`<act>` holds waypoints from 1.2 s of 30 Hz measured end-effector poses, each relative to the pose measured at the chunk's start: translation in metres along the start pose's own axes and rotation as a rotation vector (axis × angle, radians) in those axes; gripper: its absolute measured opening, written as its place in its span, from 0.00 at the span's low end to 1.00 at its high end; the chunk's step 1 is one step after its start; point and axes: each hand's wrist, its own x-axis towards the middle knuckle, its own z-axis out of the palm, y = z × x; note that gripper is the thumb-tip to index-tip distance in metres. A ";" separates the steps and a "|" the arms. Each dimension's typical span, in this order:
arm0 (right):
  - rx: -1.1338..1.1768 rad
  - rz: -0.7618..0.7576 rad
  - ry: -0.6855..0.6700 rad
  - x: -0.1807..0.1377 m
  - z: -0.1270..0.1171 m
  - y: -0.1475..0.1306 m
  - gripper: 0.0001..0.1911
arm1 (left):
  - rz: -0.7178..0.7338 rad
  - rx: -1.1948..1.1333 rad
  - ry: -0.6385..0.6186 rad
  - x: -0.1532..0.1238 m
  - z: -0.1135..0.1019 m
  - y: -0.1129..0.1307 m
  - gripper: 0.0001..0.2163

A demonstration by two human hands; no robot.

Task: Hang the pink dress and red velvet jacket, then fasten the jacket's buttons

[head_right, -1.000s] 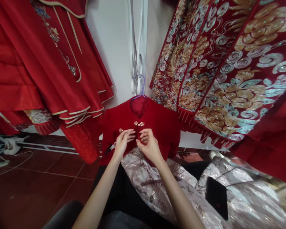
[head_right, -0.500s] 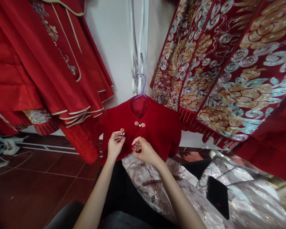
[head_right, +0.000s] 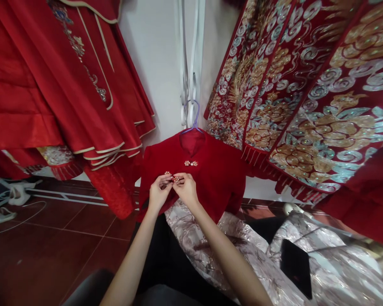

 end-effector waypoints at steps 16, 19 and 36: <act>-0.138 -0.028 0.115 0.005 0.012 0.006 0.10 | -0.038 0.135 0.012 0.003 0.005 0.001 0.13; -0.145 -0.028 0.113 0.005 0.013 0.005 0.10 | -0.007 0.226 0.026 0.005 0.008 0.004 0.11; -0.131 -0.060 0.173 -0.001 0.017 0.003 0.09 | -0.042 0.253 0.044 0.005 0.005 0.007 0.07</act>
